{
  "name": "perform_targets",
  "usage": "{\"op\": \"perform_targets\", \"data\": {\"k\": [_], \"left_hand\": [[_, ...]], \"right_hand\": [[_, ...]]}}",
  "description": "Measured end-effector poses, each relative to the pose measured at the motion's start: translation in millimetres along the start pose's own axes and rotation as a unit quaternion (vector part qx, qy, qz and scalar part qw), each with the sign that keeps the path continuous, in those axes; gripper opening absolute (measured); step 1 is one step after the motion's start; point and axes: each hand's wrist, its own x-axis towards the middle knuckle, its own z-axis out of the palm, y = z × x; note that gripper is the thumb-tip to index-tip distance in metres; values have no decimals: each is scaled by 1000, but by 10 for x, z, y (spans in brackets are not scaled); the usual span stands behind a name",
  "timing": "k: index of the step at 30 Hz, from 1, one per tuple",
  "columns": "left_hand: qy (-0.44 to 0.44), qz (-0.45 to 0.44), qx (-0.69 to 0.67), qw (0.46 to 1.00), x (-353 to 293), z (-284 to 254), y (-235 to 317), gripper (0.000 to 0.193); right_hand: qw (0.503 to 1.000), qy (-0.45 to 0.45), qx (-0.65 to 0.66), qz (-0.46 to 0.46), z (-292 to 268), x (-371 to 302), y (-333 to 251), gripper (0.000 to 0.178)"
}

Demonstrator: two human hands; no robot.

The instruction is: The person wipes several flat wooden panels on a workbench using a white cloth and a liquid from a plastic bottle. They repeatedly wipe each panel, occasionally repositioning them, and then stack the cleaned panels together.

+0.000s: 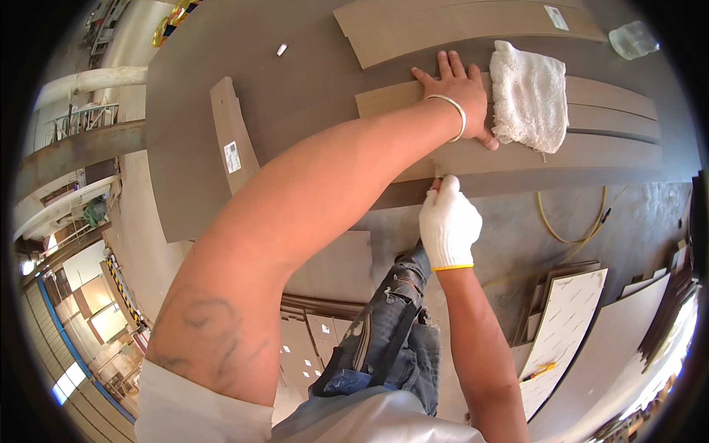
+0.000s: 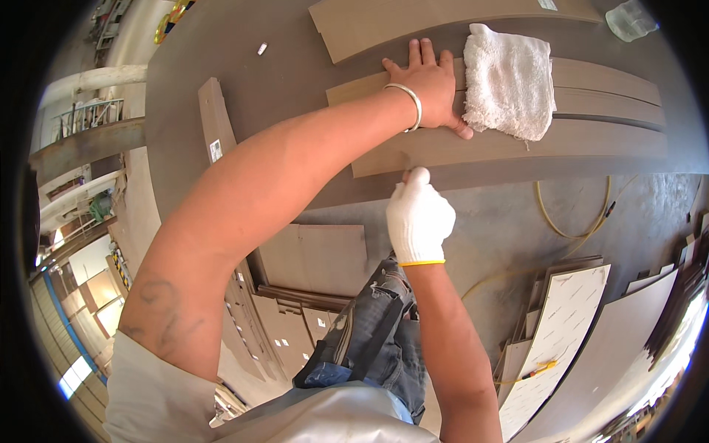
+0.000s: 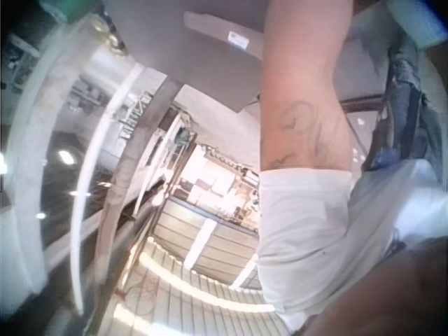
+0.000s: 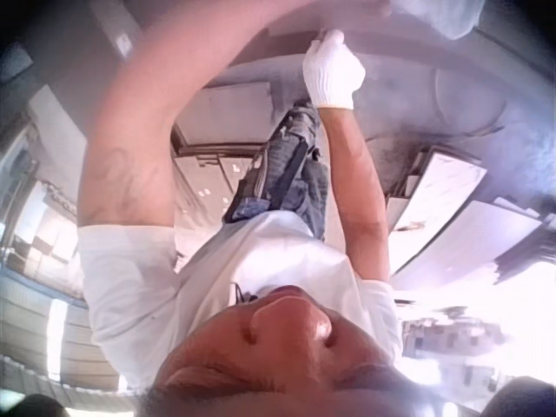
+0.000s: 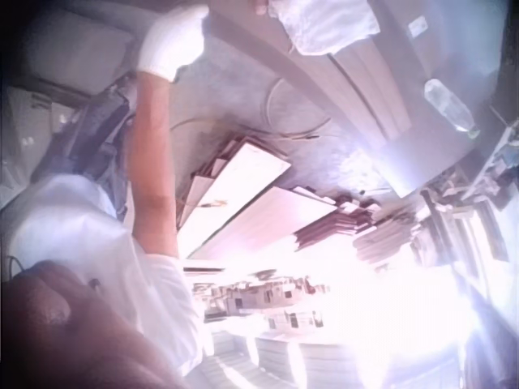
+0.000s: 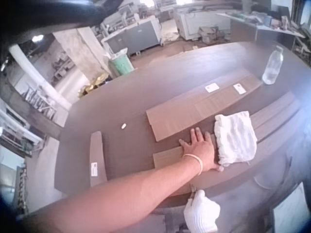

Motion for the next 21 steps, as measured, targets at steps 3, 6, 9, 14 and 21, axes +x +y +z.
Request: {"op": "perform_targets", "data": {"k": [3,6,9,14,21], "left_hand": [[-5,1,3,1000,-4,11,48,152],[5,16,1,1000,-28,-8,17,152],[1,6,2,1000,-61,18,-23,152],[4,6,-5,1000,-10,19,26,152],[6,7,1,1000,-45,22,-28,154]], "right_hand": [[998,-25,-16,-64,202,-136,-244,23],[995,-76,-16,-65,247,-134,-406,24],[998,-44,4,-39,135,-114,-277,23],[997,-22,-44,-65,148,-82,-223,22],[998,-44,-4,-47,34,-46,-159,21]]}}
